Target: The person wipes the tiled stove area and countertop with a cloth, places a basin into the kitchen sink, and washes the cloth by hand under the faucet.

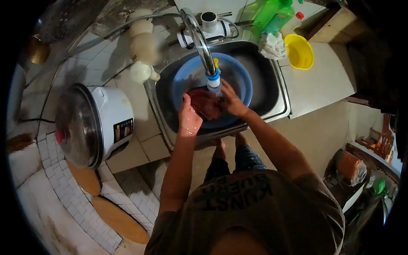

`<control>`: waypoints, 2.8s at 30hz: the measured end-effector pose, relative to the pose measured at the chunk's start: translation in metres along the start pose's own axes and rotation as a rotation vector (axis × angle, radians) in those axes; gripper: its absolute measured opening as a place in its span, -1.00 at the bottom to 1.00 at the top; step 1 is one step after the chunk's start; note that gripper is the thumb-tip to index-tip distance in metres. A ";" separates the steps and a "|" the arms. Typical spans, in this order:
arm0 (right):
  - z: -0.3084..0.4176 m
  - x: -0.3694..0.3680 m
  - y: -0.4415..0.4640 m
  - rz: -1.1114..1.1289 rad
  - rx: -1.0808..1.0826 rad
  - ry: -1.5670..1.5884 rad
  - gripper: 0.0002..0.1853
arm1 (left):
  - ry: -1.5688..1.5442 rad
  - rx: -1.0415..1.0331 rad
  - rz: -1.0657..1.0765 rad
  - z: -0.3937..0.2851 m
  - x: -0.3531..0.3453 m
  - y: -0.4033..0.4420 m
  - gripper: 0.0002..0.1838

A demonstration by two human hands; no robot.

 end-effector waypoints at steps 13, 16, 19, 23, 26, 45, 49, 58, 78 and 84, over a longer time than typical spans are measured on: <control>0.008 0.036 0.007 0.031 -0.601 0.530 -0.71 | 0.864 -0.365 -0.420 -0.003 0.067 -0.001 -0.63; 0.035 -0.004 -0.003 0.074 -0.417 0.306 -0.70 | 0.164 0.136 -0.650 0.054 0.076 -0.015 -0.46; 0.098 -0.029 -0.020 0.182 -0.411 0.248 -0.71 | -0.439 0.390 -0.116 0.081 0.061 -0.008 -0.37; 0.101 -0.039 -0.018 0.142 -0.054 -0.221 -0.70 | -0.572 0.063 0.382 0.113 0.084 -0.008 -0.39; 0.015 -0.032 0.011 -0.042 -0.724 -0.406 -0.68 | -0.118 0.130 -0.563 0.115 0.074 -0.018 -0.58; -0.050 -0.012 0.011 -0.004 -0.424 -0.255 -0.64 | 0.956 -0.445 0.190 0.045 0.051 -0.028 -0.59; -0.065 -0.024 -0.003 -0.157 -0.959 1.309 -0.62 | -0.043 0.064 -0.245 0.042 0.035 -0.014 -0.60; -0.062 0.038 0.006 -0.006 -0.783 0.164 -0.61 | 0.348 0.062 -0.453 -0.002 0.105 0.006 -0.46; 0.090 -0.065 0.001 0.196 -0.166 -0.089 -0.70 | -0.289 0.341 -0.387 0.052 0.086 0.007 -0.45; 0.043 -0.068 0.012 0.030 -0.095 -0.406 -0.67 | -0.203 -0.031 -0.401 0.089 0.135 0.016 -0.67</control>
Point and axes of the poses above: each hand's wrist, its own y-axis towards the middle knuckle, its own x-axis out of the back of the hand, z = x × y, the point moved 5 cm from there along y, towards the middle knuckle, and after that the axes turned 8 degrees about -x, right-handed, at the moved point
